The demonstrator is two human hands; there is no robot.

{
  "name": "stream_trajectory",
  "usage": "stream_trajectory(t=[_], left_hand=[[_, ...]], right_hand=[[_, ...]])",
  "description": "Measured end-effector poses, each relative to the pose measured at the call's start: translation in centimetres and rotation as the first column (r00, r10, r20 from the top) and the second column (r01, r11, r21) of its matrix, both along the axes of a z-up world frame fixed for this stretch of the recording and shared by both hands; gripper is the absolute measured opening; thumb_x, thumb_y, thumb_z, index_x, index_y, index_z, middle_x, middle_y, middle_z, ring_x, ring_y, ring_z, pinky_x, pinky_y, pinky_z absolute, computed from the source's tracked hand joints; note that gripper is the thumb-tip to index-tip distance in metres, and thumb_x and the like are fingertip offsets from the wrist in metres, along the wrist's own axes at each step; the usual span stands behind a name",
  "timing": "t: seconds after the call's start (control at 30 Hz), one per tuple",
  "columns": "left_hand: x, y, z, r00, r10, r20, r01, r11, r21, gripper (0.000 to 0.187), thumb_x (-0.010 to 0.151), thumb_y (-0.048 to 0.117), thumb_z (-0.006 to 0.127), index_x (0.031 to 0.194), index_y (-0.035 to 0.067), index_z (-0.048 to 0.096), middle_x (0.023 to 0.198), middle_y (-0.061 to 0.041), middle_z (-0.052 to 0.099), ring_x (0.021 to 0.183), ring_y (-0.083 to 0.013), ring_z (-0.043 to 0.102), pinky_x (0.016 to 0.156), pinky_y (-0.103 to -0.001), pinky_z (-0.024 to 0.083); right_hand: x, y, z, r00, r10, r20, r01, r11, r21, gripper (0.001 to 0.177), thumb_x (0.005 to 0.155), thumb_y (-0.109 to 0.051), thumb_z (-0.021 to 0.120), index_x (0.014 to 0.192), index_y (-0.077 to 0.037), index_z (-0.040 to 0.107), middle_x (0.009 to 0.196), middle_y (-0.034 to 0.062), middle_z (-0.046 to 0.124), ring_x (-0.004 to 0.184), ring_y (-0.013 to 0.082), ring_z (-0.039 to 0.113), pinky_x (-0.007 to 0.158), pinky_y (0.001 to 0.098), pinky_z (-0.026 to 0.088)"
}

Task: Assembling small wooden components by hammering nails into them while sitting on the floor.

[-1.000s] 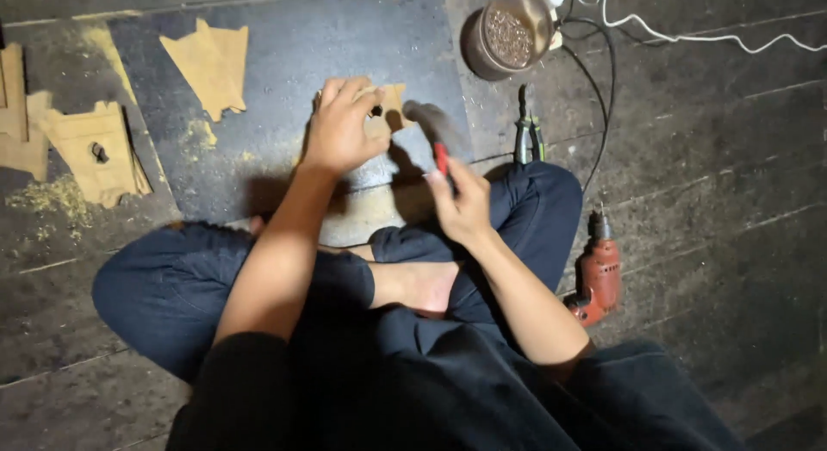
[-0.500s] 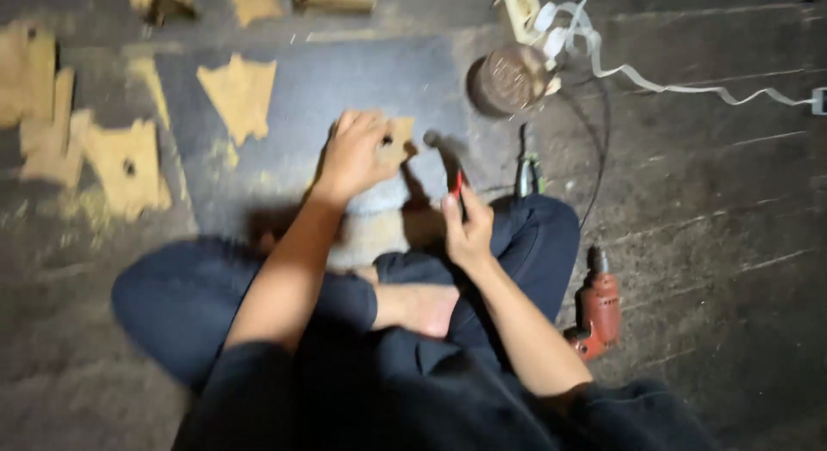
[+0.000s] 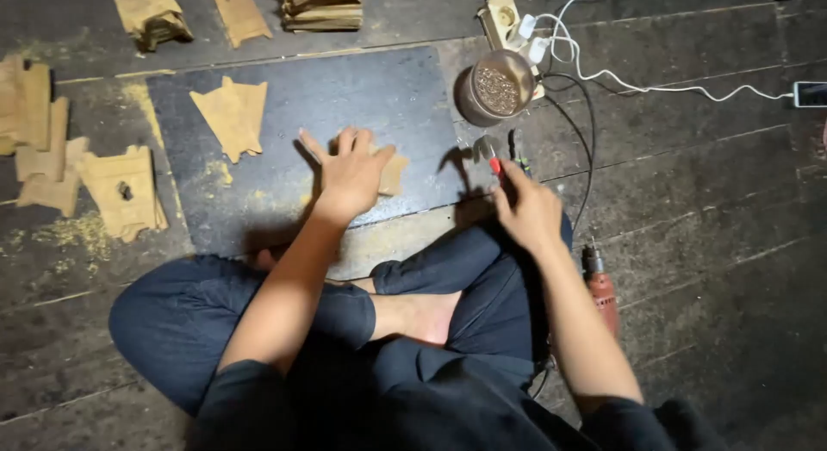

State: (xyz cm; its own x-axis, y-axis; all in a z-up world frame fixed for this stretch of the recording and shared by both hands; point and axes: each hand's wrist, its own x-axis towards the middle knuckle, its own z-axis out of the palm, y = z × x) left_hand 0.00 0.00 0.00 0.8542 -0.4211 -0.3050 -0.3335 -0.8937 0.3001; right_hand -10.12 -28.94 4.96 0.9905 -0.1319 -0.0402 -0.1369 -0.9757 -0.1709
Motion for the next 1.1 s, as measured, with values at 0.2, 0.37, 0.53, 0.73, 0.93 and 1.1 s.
stream_trajectory(t=[0.2, 0.37, 0.53, 0.73, 0.93, 1.1], left_hand=[[-1.2, -0.1, 3.7, 0.995, 0.096, -0.025, -0.096, 0.995, -0.030, 0.064, 0.096, 0.023, 0.056, 0.156, 0.037, 0.037, 0.174, -0.006, -0.003, 0.156, -0.0425, -0.004, 0.098, -0.093, 0.002], [-2.8, -3.4, 1.8, 0.899, 0.438, 0.030, -0.430, 0.893, -0.132, 0.090, 0.092, 0.055, 0.065, 0.162, 0.012, 0.028, 0.168, -0.027, 0.000, 0.149, -0.0602, -0.005, 0.100, -0.088, 0.012], [-1.8, -3.2, -0.4, 0.923, 0.338, 0.186, -0.311, 0.937, -0.160, 0.074, 0.089, 0.045, 0.071, 0.150, 0.013, 0.045, 0.166, -0.019, 0.017, 0.147, -0.0587, 0.004, 0.102, -0.084, 0.014], [-0.6, -1.6, -0.1, 0.993, 0.108, 0.039, -0.103, 0.987, -0.125, 0.071, 0.086, 0.016, 0.072, 0.150, 0.029, 0.045, 0.172, -0.007, -0.004, 0.153, -0.0496, -0.011, 0.114, -0.080, 0.005], [0.2, 0.6, -1.9, 0.964, 0.193, 0.182, -0.132, 0.944, -0.303, 0.091, 0.060, -0.001, 0.069, 0.146, 0.019, 0.045, 0.155, -0.020, 0.031, 0.120, -0.0445, 0.054, 0.098, -0.050, 0.051], [0.7, 1.1, -1.8, 0.978, 0.125, 0.168, -0.077, 0.961, -0.265, 0.098, 0.068, 0.023, 0.076, 0.157, 0.027, 0.035, 0.160, -0.018, 0.034, 0.142, -0.0337, 0.040, 0.108, -0.060, 0.031]], right_hand=[[4.5, -4.3, -4.7, 0.892, -0.173, -0.418, 0.020, 0.938, -0.345, 0.046, 0.089, -0.046, 0.062, 0.135, -0.045, 0.060, 0.111, 0.0084, 0.077, 0.103, 0.0403, 0.075, 0.088, 0.0561, 0.056], [5.5, -3.5, -4.7, 0.926, -0.129, -0.354, 0.008, 0.946, -0.324, 0.043, 0.088, -0.051, 0.066, 0.125, -0.030, 0.072, 0.111, 0.0129, 0.074, 0.110, 0.0383, 0.068, 0.090, 0.0568, 0.054], [8.2, -2.2, -1.1, 0.988, -0.047, -0.148, -0.009, 0.935, -0.354, 0.036, 0.091, -0.049, 0.072, 0.113, -0.022, 0.078, 0.114, 0.0112, 0.067, 0.112, 0.0368, 0.062, 0.090, 0.0578, 0.050], [16.5, -5.5, -3.7, 0.991, 0.046, 0.123, -0.034, 0.994, -0.099, 0.018, 0.093, -0.028, 0.076, 0.104, -0.013, 0.077, 0.099, 0.0151, 0.063, 0.097, 0.0405, 0.067, 0.081, 0.0529, 0.056], [21.7, -8.4, -7.9, 0.946, 0.297, -0.128, -0.276, 0.948, 0.158, 0.039, 0.077, 0.002, 0.064, 0.112, -0.007, 0.079, 0.103, 0.0120, 0.078, 0.083, 0.0300, 0.072, 0.079, 0.0388, 0.056], [22.9, -8.3, -9.2, 0.956, 0.212, -0.200, -0.241, 0.962, -0.129, 0.030, 0.078, -0.007, 0.069, 0.105, -0.008, 0.081, 0.098, 0.0204, 0.076, 0.081, 0.0433, 0.070, 0.071, 0.0502, 0.058]])
